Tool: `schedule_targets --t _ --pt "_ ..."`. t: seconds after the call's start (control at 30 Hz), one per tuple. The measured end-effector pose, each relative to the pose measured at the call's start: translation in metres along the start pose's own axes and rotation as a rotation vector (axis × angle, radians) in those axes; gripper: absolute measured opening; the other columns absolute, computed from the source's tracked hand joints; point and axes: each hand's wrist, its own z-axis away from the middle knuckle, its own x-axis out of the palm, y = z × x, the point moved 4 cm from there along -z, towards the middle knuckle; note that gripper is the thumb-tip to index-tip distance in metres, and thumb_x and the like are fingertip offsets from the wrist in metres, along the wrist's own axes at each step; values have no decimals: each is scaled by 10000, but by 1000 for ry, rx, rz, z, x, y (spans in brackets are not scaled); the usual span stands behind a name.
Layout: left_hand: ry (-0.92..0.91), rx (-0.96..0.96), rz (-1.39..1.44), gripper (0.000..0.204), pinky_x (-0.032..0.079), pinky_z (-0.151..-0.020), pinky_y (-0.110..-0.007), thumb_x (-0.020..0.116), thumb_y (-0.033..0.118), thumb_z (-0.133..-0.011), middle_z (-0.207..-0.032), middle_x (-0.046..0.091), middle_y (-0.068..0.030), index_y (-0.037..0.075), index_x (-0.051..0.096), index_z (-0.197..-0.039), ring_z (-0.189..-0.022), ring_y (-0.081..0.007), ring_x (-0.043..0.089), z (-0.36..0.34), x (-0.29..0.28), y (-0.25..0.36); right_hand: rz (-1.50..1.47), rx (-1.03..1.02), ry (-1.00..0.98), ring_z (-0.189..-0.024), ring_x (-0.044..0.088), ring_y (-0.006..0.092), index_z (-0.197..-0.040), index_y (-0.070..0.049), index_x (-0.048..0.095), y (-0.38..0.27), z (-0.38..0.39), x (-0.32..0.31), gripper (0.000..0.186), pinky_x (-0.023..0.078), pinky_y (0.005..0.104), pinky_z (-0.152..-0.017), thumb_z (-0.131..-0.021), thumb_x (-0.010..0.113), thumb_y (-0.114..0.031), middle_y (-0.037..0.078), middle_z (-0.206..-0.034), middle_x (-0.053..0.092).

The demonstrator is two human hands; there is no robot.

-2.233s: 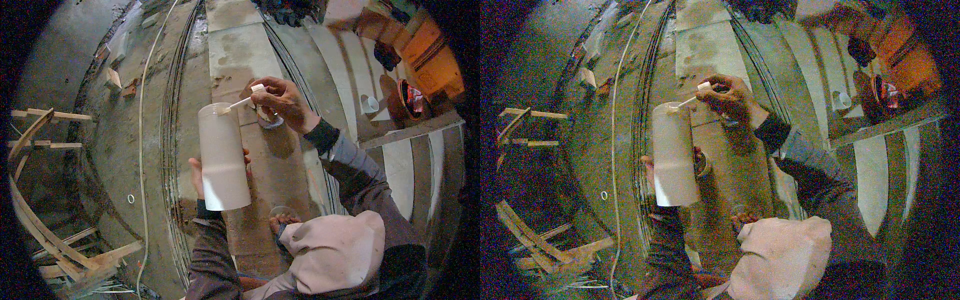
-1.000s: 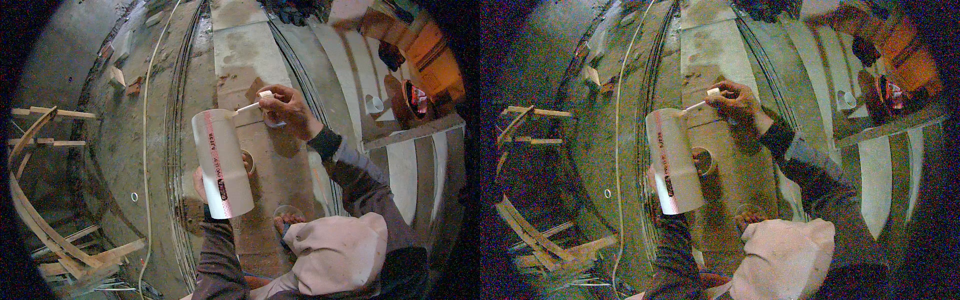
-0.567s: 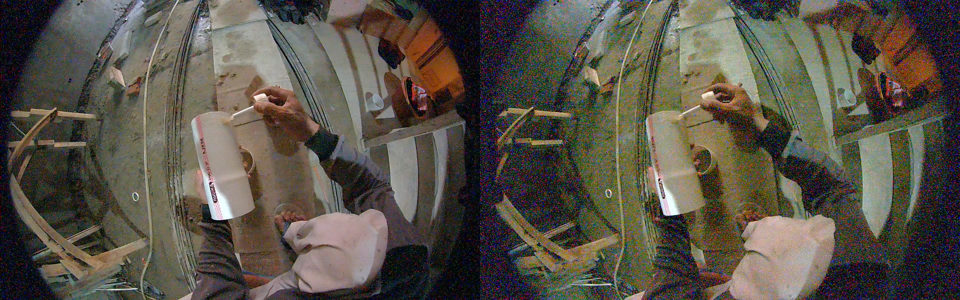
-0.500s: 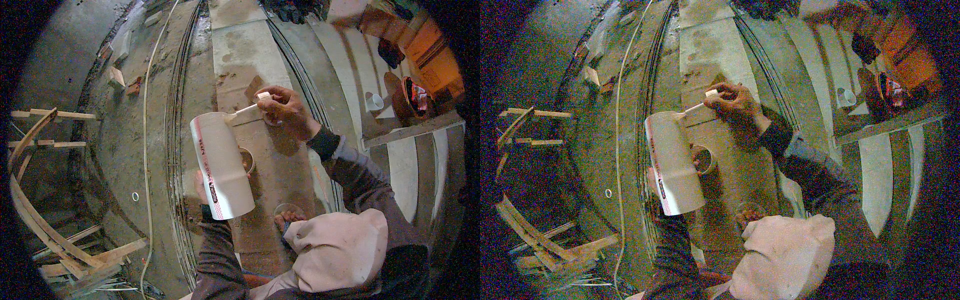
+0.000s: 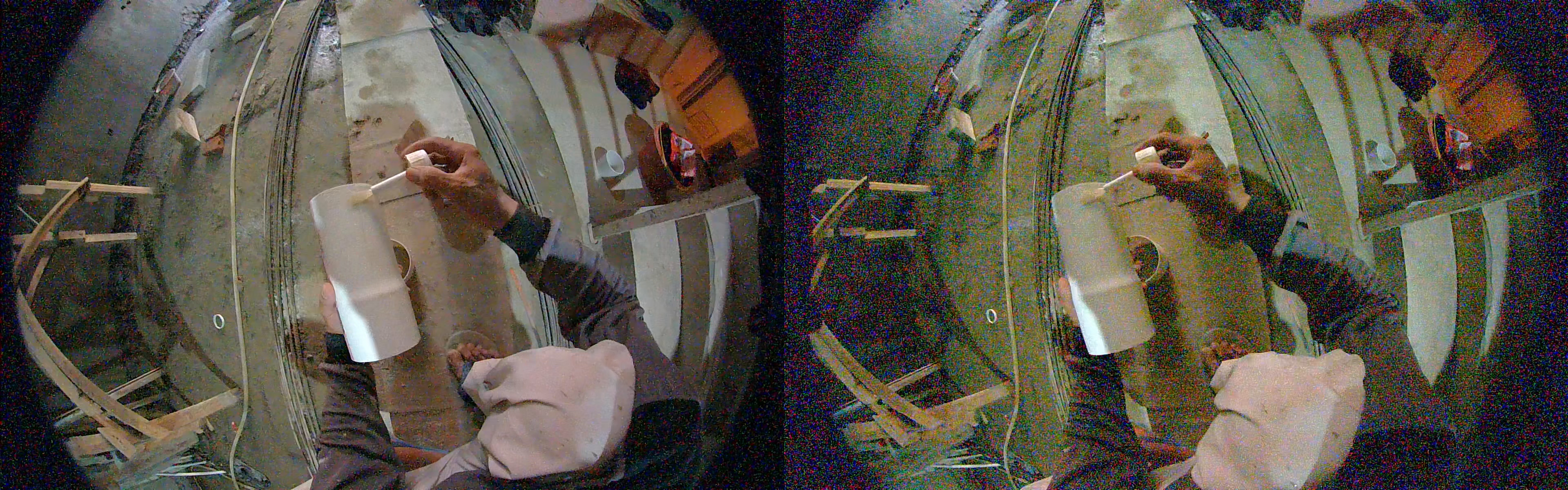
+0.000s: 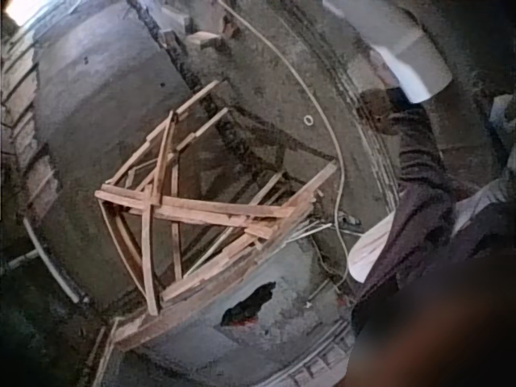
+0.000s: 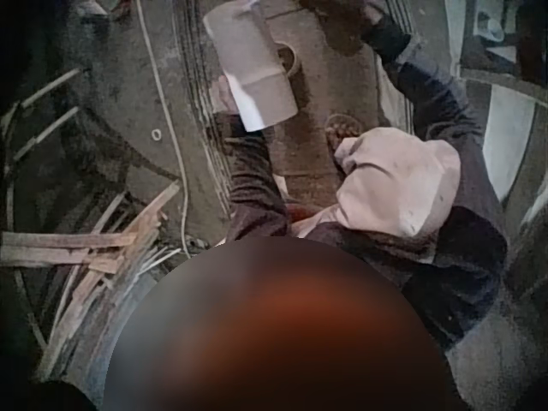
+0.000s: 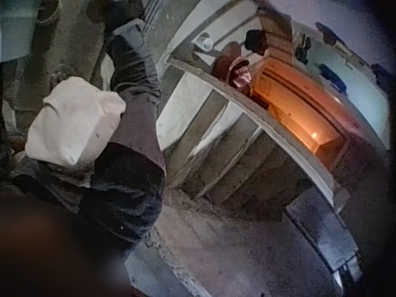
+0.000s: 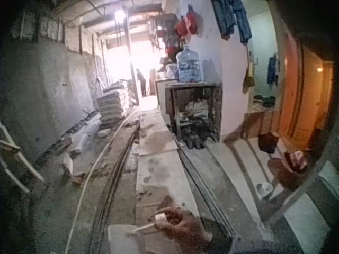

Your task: The person sits on the floor and applies glue from a small can to the rim of a white PVC pipe using a brush. They repeatedly dip the brush into the glue and spread it around the pipe's edge, then inspect the coated rim.

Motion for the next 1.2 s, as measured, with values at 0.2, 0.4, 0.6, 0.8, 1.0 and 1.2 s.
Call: schedule_targets --t 0.2,0.4,0.6,0.8,1.0,1.2 --pt "-217 -155 -30 959 535 -938 -529 631 622 -833 -1338 536 -300 -27 342 -1477 -1146 -417 611 0 8 5 -92 -16 67 -654 525 53 -1160 -35 639 -2 4 -6 311 435 231 -556 -918 716 -214 -16 -824 595" --pt "-244 -42 278 1001 546 -918 -509 529 686 -853 -1340 501 -335 -68 312 -1475 -1143 -430 603 2 29 0 24 -29 3 -678 546 55 -1143 -35 650 -5 1 5 307 445 224 -577 -905 737 -208 -15 -828 612" --pt "-175 -65 191 1032 550 -890 -604 469 732 -871 -1338 472 -366 -49 249 -1510 -1109 -468 606 2 12 8 403 -224 149 -761 594 77 -1126 -63 671 -21 4 -60 289 484 239 -651 -876 754 -182 14 -927 661" --pt "-173 52 39 879 574 -814 -567 494 633 -905 -1227 567 -340 -17 328 -1472 -1034 -442 644 15 1 19 1161 -518 25 -997 653 380 -1209 -126 636 -26 -1 -81 475 553 455 -837 -767 781 -221 168 -1118 659" --pt "283 131 -197 735 559 -858 -508 464 537 -950 -1218 595 -300 -21 409 -1425 -1033 -408 650 18 -27 29 1270 -202 -249 -1100 606 415 -1336 -168 546 24 -26 -57 605 527 510 -915 -770 741 -256 184 -1171 587" --pt "16 -14 -181 866 532 -927 -455 481 650 -929 -1298 557 -289 -32 375 -1453 -1109 -375 624 20 -1 30 1392 -116 -247 -1069 619 428 -1279 -137 561 68 -24 -57 522 549 512 -878 -801 724 -272 208 -1182 587"
